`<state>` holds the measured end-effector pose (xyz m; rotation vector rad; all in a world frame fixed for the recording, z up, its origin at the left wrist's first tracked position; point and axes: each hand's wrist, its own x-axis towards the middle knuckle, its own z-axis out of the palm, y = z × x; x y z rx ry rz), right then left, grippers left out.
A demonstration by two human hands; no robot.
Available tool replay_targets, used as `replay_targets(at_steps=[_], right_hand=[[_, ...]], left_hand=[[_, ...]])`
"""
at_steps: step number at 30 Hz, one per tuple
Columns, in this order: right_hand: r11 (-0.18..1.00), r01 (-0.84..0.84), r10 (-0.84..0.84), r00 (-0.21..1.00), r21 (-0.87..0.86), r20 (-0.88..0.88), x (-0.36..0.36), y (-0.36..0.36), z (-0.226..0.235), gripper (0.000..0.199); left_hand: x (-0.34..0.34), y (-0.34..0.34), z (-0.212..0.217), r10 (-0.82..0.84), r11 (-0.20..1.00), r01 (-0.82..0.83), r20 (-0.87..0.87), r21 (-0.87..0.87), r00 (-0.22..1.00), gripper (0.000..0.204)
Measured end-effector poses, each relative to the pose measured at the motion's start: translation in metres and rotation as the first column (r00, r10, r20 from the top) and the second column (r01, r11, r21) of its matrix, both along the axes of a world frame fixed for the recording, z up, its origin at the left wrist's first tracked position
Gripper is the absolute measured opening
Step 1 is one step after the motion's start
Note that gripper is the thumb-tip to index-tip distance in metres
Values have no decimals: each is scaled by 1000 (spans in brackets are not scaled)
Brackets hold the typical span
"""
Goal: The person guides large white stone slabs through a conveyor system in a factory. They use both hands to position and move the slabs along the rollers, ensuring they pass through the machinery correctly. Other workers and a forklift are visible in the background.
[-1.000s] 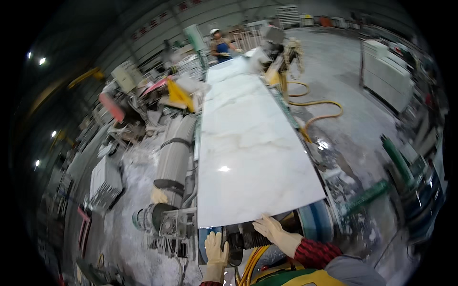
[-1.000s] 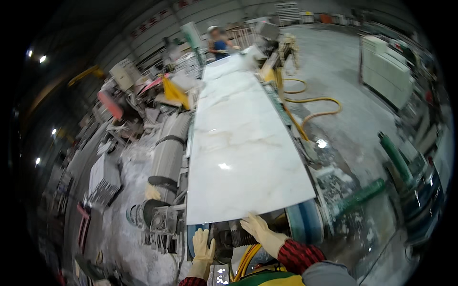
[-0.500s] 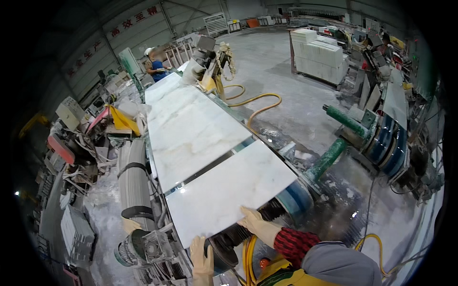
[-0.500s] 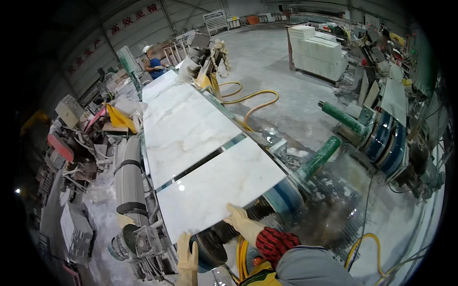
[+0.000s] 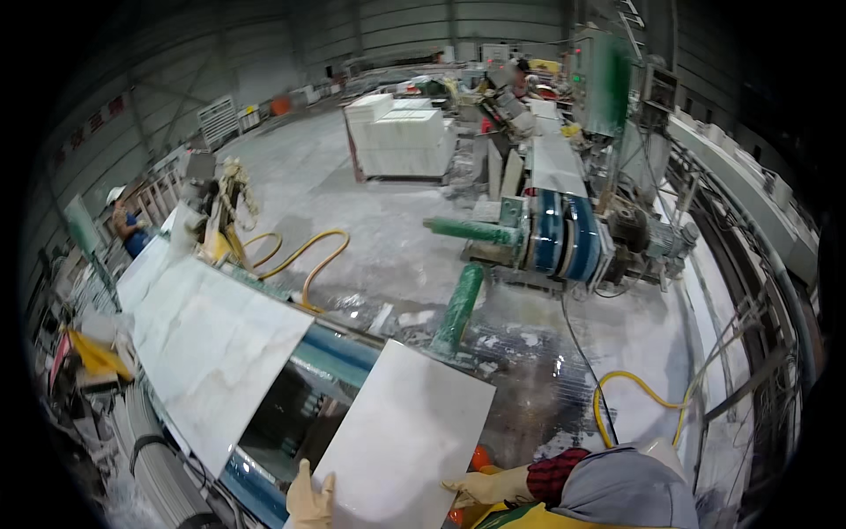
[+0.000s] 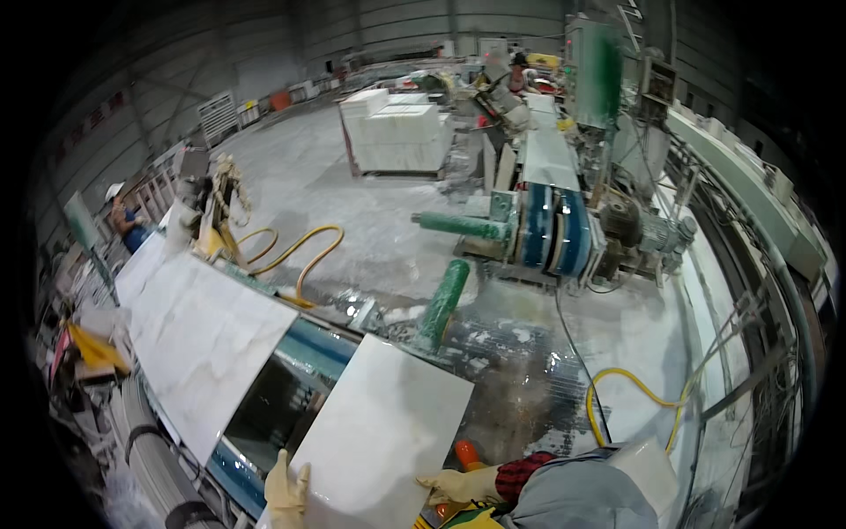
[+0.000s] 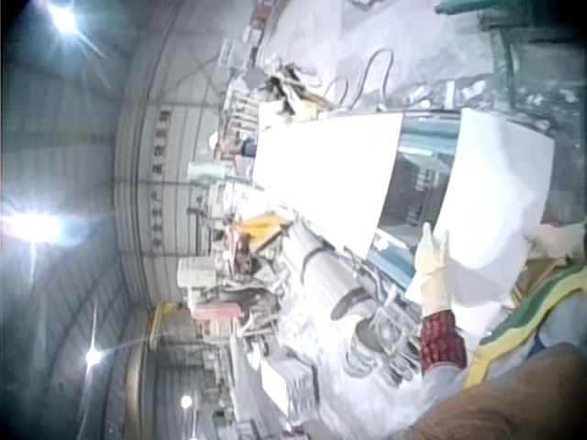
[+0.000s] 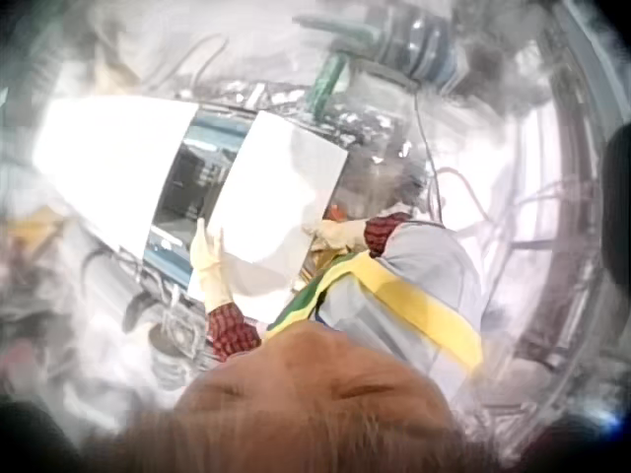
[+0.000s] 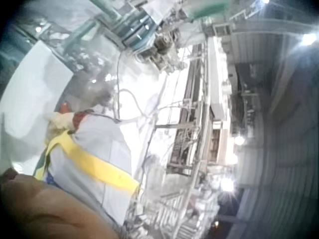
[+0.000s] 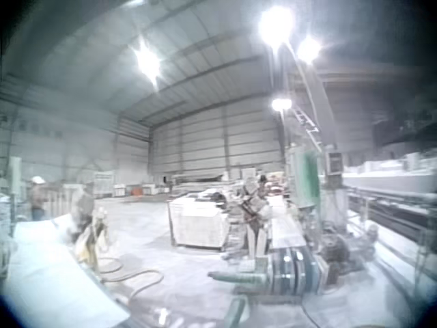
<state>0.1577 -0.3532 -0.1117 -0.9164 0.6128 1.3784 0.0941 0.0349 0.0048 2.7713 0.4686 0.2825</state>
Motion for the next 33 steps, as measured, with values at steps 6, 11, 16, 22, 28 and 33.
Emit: replay_targets(at_steps=[6, 11, 16, 22, 28, 33], right_hand=[[897, -414, 294, 821, 156, 490, -9, -18, -41, 65], [851, -491, 352, 795, 184, 493, 1, -30, -53, 54], [822, -519, 14, 429, 234, 903, 47, -82, -9, 41], [999, -6, -25, 708, 42, 705, 188, -160, 104, 34], [946, 320, -108, 475, -57, 873, 311, -271, 215, 31], [851, 518, -334, 409, 85, 849, 375, -367, 219, 34]], left_hand=[[4, -13, 40, -6, 996, -11, -181, -90, 983, 65], [-34, -63, 91, 117, 967, -177, -299, -183, 947, 56], [-14, -99, 114, 160, 818, -187, -97, -543, 982, 40], [96, -189, 131, 96, 887, -21, 139, -460, 986, 41], [250, -320, 107, 247, 725, -74, 157, -685, 956, 47], [356, -425, 64, 199, 490, -117, -19, -864, 980, 51]])
